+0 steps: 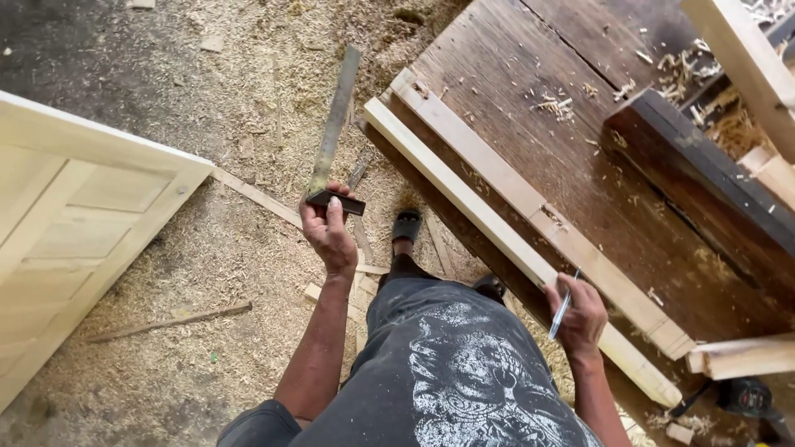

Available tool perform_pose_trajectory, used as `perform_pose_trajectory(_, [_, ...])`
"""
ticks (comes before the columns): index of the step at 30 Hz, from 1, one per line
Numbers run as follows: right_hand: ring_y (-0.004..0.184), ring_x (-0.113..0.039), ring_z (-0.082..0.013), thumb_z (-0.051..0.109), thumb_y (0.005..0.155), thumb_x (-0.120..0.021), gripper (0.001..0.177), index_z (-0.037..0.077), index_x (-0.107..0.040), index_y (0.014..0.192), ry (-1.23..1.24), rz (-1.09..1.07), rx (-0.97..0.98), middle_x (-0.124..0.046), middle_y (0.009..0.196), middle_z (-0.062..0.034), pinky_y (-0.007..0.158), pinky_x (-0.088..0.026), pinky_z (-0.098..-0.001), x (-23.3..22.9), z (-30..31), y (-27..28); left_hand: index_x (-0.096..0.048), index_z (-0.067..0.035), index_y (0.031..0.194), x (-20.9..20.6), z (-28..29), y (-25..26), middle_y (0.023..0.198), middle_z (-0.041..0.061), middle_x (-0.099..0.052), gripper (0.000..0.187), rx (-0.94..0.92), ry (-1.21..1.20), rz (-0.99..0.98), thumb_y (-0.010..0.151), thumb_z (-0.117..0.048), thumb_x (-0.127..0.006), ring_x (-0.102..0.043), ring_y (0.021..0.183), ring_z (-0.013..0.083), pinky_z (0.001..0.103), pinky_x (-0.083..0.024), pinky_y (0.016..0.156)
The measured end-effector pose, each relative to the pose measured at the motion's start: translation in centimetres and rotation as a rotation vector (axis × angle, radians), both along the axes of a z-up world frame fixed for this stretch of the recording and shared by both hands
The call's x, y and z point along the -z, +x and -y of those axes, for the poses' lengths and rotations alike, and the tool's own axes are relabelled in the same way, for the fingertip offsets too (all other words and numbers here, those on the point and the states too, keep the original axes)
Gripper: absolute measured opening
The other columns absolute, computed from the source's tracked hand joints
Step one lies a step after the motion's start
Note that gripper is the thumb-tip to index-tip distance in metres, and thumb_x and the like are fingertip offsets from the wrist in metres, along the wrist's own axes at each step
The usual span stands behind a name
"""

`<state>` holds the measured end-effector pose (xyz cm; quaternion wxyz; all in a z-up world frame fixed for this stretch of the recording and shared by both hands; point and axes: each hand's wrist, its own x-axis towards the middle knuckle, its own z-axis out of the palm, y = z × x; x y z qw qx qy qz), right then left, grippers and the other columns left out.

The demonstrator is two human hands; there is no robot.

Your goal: Marking lines on wooden planks using a square and a pencil.

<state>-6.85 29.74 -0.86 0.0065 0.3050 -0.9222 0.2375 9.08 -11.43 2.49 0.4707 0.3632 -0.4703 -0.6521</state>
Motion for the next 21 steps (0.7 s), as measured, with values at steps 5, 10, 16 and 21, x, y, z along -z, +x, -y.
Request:
perform_pose_trajectory(5, [0.101, -0.071, -0.0277, 0.034, 0.086, -0.084, 0.038, 0.013, -0.073, 0.115, 0.035, -0.046, 0.03, -0.073, 0.108, -0.0119, 0.087, -0.06, -0.0393, 0.6, -1.0, 0.1, -0.049, 0.001, 0.122, 0.8, -0.4, -0.8, 0.113, 0.017, -0.063, 0.024, -0.051, 0.238, -0.029, 0.099, -0.002, -0.055, -0.068, 0.103, 0.0254, 0.042, -0.063, 0.094])
perform_pose_trajectory(10, [0.1, -0.07, -0.0286, 0.04, 0.082, -0.086, 0.05, 0.011, -0.071, 0.12, 0.115, 0.002, -0.016, -0.073, 0.109, -0.0132, 0.084, -0.06, -0.0394, 1.0, -0.7, -0.7, -0.059, 0.0, 0.11, 6.8, 0.2, -4.2, 0.099, 0.013, -0.069, 0.018, 0.087, 0.495, 0.046, 0.093, -0.004, -0.065, -0.07, 0.091, 0.0242, 0.038, -0.063, 0.086])
perform_pose_trajectory(16, [0.099, -0.069, -0.0311, 0.047, 0.074, -0.088, 0.065, 0.009, -0.068, 0.122, 0.131, -0.018, -0.1, -0.072, 0.106, -0.0182, 0.08, -0.06, -0.0414, -0.2, 6.9, -1.9, -0.066, -0.003, 0.103, 11.1, 0.5, -8.9, 0.092, 0.007, -0.07, 0.014, 0.285, 0.438, 0.326, 0.092, -0.012, -0.07, -0.066, 0.077, 0.0186, 0.03, -0.058, 0.061])
perform_pose_trajectory(21, [0.105, -0.068, -0.0322, 0.036, 0.083, -0.085, 0.059, 0.006, -0.065, 0.13, 0.073, 0.048, -0.228, -0.072, 0.104, -0.0164, 0.087, -0.059, -0.0448, 0.1, 18.3, -3.4, -0.061, -0.006, 0.104, 9.4, 0.9, -10.4, 0.091, 0.009, -0.069, 0.016, 0.366, 0.531, 0.36, 0.092, -0.015, -0.067, -0.072, 0.071, 0.0179, 0.031, -0.066, 0.056])
